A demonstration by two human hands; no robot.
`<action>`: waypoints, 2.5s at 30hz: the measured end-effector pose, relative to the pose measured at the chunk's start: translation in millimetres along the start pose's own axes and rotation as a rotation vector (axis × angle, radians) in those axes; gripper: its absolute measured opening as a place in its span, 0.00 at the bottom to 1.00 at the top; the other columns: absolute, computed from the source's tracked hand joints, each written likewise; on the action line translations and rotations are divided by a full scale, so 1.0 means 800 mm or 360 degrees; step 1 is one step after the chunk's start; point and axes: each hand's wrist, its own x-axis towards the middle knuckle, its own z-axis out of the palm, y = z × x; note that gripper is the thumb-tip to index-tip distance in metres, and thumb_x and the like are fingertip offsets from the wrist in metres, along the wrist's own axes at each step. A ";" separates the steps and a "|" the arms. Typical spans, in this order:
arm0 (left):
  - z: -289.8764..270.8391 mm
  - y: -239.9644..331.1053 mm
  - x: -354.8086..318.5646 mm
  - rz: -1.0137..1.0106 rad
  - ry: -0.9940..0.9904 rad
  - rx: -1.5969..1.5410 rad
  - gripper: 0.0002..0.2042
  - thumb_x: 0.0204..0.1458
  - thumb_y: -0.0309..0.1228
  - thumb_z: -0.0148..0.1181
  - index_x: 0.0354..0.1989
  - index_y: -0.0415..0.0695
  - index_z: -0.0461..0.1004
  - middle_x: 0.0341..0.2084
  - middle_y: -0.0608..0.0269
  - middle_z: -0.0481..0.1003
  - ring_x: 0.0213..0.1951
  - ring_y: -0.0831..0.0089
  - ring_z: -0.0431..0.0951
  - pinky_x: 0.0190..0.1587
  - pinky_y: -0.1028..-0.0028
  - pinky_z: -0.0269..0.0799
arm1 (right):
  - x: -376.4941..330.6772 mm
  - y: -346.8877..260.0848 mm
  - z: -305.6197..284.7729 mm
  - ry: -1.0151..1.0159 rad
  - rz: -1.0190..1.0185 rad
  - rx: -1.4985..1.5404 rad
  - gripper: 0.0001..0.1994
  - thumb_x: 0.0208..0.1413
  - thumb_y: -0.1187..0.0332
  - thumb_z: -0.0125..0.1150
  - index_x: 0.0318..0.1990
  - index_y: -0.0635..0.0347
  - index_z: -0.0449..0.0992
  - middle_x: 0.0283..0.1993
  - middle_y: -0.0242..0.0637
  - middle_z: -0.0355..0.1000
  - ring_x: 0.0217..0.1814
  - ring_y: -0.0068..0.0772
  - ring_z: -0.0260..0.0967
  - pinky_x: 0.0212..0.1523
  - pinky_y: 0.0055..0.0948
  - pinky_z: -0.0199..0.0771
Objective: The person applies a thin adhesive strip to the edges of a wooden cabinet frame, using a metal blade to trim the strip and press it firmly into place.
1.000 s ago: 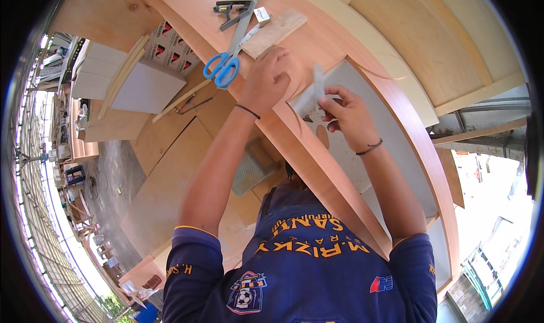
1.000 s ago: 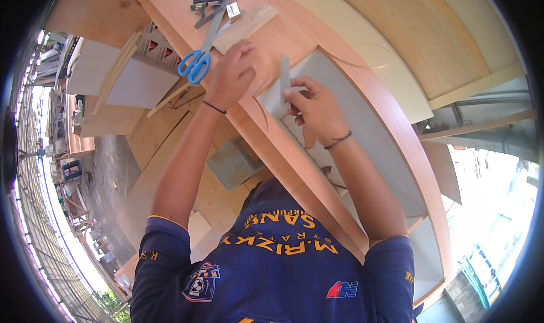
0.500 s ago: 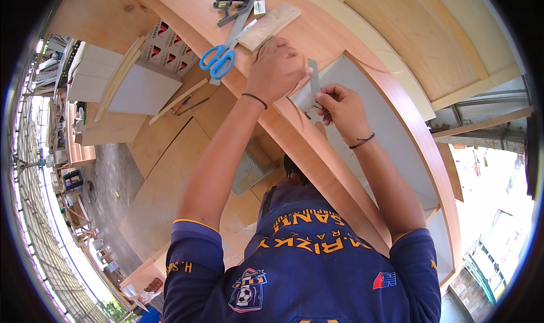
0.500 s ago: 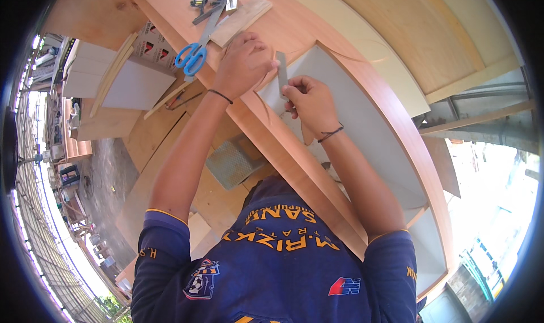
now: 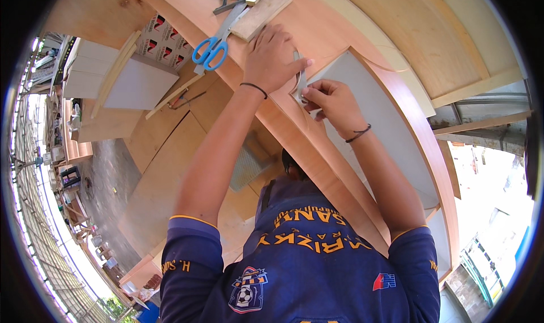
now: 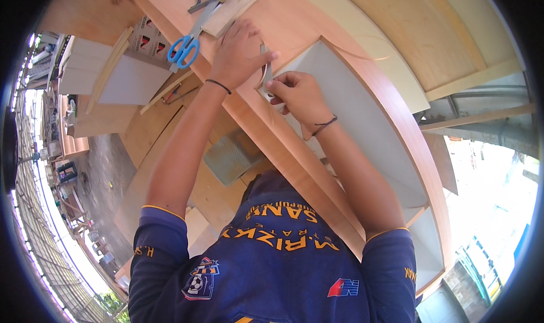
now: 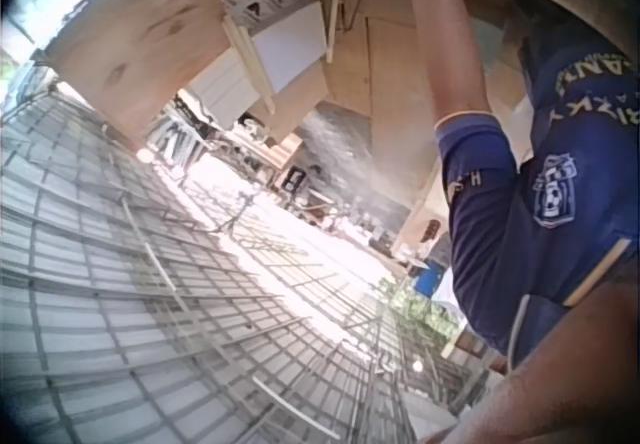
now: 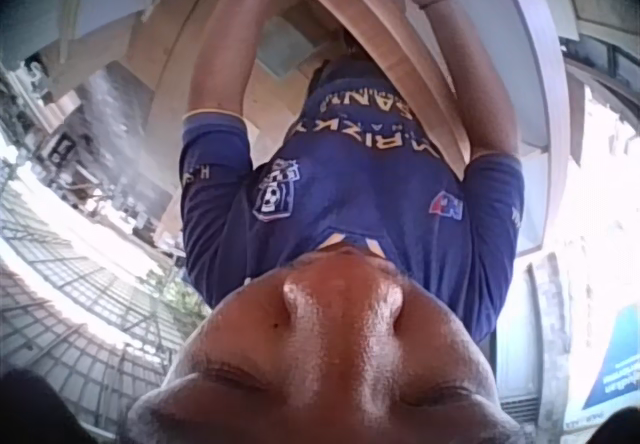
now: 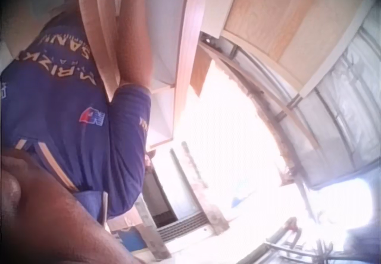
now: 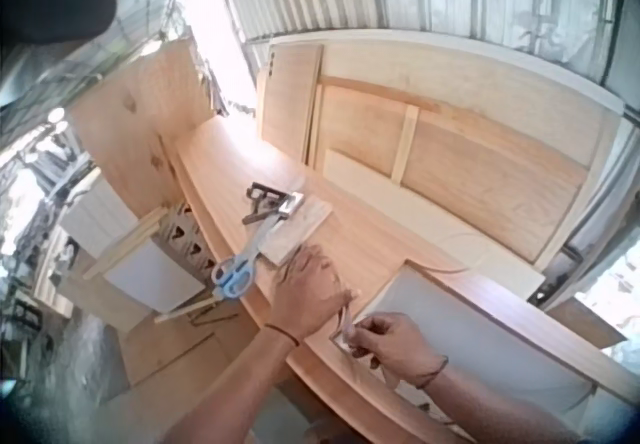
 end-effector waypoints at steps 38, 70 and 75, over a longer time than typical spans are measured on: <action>0.006 0.010 -0.009 0.0057 0.0289 0.0024 0.35 0.45 0.47 0.60 0.58 0.35 0.61 0.61 0.48 0.62 0.65 0.58 0.58 0.68 0.61 0.43 | 0.000 0.016 0.026 0.0213 -0.0246 -0.0505 0.14 0.56 0.65 0.53 0.33 0.71 0.75 0.20 0.38 0.67 0.24 0.24 0.61 0.27 0.30 0.63; -0.004 0.006 -0.004 -0.0018 0.0462 -0.0378 0.26 0.47 0.37 0.61 0.53 0.36 0.66 0.53 0.48 0.69 0.58 0.53 0.66 0.58 0.61 0.64 | -0.023 0.008 -0.017 0.0142 -0.0230 -0.0310 0.11 0.60 0.65 0.53 0.30 0.63 0.72 0.22 0.25 0.64 0.24 0.16 0.58 0.25 0.20 0.60; -0.008 0.009 -0.019 0.0017 0.0768 -0.0566 0.23 0.47 0.33 0.63 0.51 0.35 0.68 0.53 0.46 0.68 0.57 0.52 0.66 0.58 0.62 0.63 | -0.037 -0.003 -0.040 -0.0068 -0.0167 -0.0363 0.10 0.61 0.65 0.52 0.29 0.60 0.70 0.21 0.24 0.62 0.24 0.14 0.58 0.25 0.19 0.59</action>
